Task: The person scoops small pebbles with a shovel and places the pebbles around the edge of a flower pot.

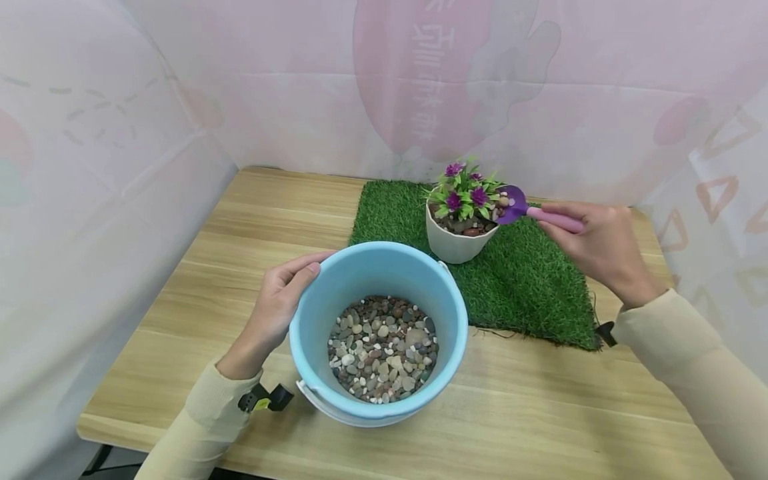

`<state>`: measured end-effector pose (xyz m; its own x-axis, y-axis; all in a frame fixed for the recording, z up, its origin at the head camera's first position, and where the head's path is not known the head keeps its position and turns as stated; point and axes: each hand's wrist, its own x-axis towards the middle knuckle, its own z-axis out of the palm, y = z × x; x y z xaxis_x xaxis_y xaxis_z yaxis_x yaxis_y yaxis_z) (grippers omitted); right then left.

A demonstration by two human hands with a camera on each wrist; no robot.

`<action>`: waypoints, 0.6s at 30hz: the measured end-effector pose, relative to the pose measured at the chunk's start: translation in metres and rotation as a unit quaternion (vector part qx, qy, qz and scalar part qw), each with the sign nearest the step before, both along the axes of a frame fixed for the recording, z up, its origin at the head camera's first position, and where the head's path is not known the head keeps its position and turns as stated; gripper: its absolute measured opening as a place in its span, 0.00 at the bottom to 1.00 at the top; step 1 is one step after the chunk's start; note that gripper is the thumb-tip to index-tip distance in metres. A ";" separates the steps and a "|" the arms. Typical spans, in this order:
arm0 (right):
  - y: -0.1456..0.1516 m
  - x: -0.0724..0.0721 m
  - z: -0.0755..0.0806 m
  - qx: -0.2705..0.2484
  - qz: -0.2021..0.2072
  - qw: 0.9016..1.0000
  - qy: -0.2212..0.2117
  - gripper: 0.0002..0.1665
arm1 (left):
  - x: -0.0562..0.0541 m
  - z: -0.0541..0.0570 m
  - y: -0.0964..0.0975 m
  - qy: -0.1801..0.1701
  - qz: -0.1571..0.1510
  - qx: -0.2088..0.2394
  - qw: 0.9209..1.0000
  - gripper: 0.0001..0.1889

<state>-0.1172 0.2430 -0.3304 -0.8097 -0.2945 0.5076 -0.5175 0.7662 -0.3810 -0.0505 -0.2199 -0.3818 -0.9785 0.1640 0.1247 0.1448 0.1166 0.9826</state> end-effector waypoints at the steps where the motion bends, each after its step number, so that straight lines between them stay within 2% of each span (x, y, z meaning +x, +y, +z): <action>1: 0.000 0.000 0.000 0.004 0.002 1.000 0.001 0.16 | 0.000 0.000 0.001 0.000 0.001 -0.002 1.000 0.20; 5: -0.001 -0.002 0.002 0.016 0.012 1.000 0.006 0.16 | 0.001 0.000 0.002 0.003 0.001 -0.001 1.000 0.20; 11: -0.009 0.000 0.009 0.034 0.005 0.999 -0.005 0.16 | 0.001 0.000 0.002 0.002 0.000 0.001 1.000 0.20; 18: -0.023 0.000 0.017 0.054 0.012 0.998 0.015 0.14 | 0.001 0.001 0.002 -0.001 -0.001 -0.004 1.000 0.20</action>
<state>-0.1167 0.2195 -0.3130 -0.7870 -0.3669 0.4960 -0.5455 0.7894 -0.2817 -0.0494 -0.2180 -0.3810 -0.9786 0.1660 0.1216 0.1431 0.1244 0.9819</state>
